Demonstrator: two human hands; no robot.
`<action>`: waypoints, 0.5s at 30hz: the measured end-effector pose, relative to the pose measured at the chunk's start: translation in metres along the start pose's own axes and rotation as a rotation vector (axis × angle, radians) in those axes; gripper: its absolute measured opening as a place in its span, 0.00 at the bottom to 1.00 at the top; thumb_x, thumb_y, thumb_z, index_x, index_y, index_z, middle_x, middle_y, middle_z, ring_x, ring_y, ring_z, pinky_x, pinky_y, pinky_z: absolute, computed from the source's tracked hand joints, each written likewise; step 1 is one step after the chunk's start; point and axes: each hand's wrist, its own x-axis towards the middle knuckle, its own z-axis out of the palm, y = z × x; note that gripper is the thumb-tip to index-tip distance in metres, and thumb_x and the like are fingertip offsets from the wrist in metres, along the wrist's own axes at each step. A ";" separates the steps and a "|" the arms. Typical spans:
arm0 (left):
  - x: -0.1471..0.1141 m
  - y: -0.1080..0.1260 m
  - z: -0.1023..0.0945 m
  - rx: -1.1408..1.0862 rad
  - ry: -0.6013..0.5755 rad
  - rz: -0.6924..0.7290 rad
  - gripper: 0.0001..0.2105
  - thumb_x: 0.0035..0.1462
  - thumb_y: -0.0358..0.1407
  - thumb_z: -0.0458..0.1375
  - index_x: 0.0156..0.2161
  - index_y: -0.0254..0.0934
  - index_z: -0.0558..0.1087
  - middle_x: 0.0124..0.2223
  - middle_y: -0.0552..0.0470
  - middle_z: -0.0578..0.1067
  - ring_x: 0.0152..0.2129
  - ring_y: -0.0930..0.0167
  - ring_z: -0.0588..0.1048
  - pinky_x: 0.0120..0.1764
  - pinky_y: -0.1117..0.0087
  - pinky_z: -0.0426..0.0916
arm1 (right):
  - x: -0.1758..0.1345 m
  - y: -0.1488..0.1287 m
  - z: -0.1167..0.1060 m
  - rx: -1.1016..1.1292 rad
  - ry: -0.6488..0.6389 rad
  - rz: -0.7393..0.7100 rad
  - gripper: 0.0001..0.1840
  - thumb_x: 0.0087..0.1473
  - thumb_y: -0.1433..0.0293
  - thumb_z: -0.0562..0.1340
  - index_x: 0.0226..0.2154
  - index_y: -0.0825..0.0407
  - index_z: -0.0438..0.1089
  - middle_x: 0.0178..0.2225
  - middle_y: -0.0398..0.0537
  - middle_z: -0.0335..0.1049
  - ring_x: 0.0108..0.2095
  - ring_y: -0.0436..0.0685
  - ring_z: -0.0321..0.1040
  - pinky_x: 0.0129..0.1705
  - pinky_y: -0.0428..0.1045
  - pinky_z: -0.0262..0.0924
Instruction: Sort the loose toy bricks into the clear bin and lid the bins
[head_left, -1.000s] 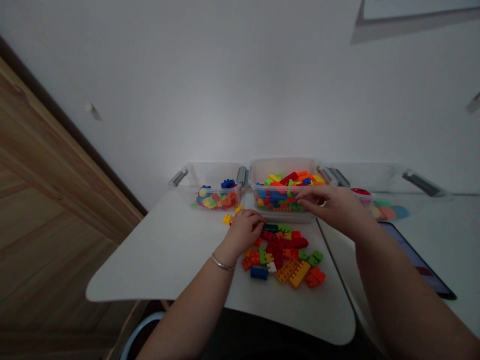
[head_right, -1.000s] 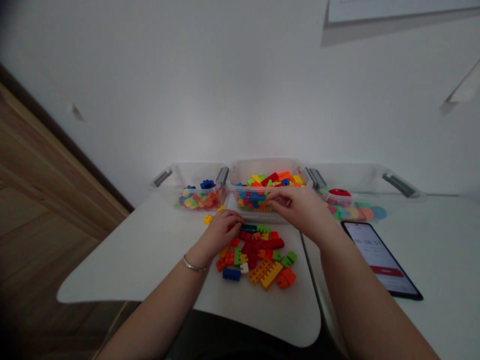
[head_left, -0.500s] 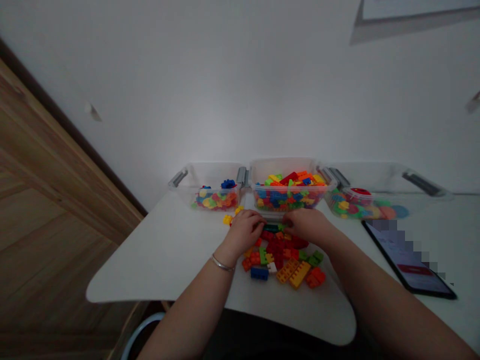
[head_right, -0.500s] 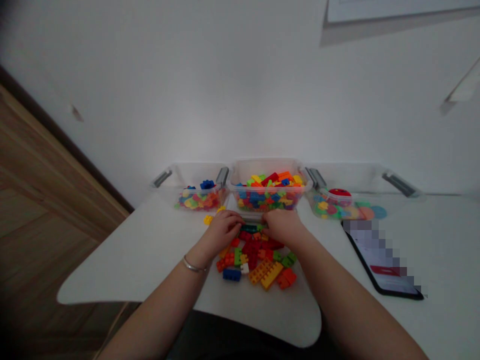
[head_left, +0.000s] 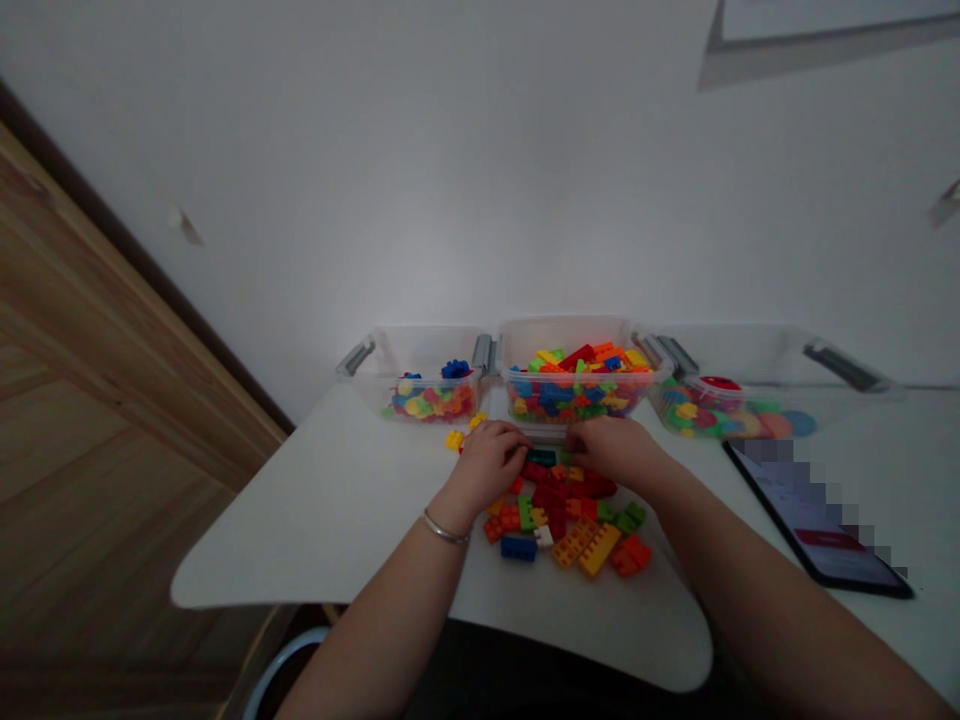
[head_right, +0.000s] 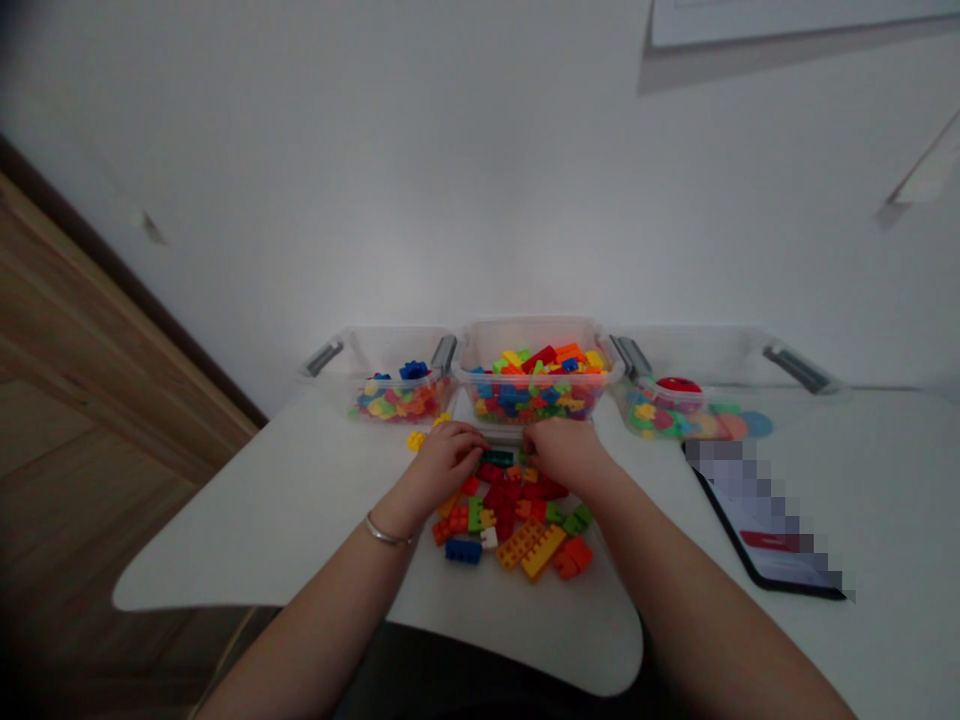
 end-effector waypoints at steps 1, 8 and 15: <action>0.000 0.000 0.000 0.000 0.000 -0.002 0.09 0.59 0.32 0.56 0.38 0.38 0.79 0.42 0.48 0.78 0.42 0.66 0.73 0.48 0.62 0.67 | -0.001 0.000 -0.001 0.005 -0.001 -0.006 0.07 0.51 0.68 0.62 0.33 0.48 0.75 0.34 0.48 0.78 0.36 0.59 0.74 0.30 0.48 0.57; 0.000 0.002 0.000 -0.001 0.004 0.001 0.09 0.59 0.32 0.56 0.38 0.37 0.79 0.42 0.47 0.78 0.42 0.66 0.73 0.49 0.62 0.68 | -0.014 0.008 -0.024 0.206 0.160 -0.123 0.05 0.52 0.68 0.60 0.30 0.48 0.73 0.30 0.43 0.76 0.30 0.53 0.70 0.28 0.46 0.54; 0.000 0.001 0.000 -0.014 0.004 0.004 0.09 0.59 0.32 0.55 0.38 0.38 0.78 0.42 0.48 0.78 0.42 0.65 0.73 0.49 0.61 0.68 | -0.020 0.017 -0.036 0.454 0.778 -0.233 0.04 0.50 0.68 0.59 0.27 0.50 0.67 0.24 0.42 0.69 0.24 0.50 0.63 0.28 0.46 0.55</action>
